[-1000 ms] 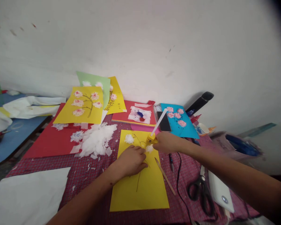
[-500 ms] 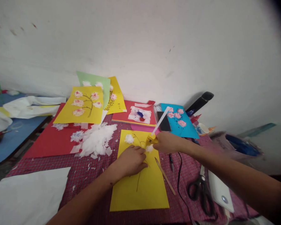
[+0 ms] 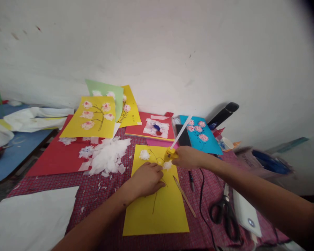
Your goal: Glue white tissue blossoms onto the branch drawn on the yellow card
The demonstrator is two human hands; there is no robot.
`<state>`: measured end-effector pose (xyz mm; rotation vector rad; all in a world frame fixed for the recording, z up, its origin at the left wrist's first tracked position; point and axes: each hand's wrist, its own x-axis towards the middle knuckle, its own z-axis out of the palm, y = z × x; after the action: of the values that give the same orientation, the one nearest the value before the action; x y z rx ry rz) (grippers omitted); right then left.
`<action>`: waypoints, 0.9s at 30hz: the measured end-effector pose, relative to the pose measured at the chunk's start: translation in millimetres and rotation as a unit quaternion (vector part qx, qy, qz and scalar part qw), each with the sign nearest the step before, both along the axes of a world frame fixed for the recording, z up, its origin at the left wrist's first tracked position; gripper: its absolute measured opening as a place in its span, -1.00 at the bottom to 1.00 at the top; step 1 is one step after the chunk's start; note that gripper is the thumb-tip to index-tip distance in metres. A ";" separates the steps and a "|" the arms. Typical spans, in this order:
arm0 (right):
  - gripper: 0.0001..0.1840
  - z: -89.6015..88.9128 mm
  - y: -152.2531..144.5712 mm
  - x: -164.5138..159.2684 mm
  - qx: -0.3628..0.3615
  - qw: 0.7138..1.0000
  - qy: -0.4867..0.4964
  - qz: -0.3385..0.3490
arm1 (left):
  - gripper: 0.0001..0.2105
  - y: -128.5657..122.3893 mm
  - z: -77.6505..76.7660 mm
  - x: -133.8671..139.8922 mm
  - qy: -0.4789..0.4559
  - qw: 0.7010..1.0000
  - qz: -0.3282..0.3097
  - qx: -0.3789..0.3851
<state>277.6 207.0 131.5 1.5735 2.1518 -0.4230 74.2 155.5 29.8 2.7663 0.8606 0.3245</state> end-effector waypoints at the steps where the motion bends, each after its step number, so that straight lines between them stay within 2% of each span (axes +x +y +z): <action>1: -0.56 -0.1 0.1 0.4 0.000 1.000 0.001 0.002 | -0.76 0.0 0.0 0.0 0.001 1.000 0.001 0.000; 10: -0.53 4.6 -1.7 -2.3 -0.002 1.000 0.000 0.001 | -0.76 0.1 -0.8 -0.5 0.000 1.000 0.001 0.004; 27: -0.59 2.1 -5.2 -6.2 0.038 0.999 -0.006 -0.003 | -0.75 0.1 -5.4 0.5 -0.010 1.000 0.004 0.005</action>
<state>271.4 201.8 133.6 1.6193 2.1789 -0.3371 74.8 155.6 24.3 2.7642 0.8673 0.3580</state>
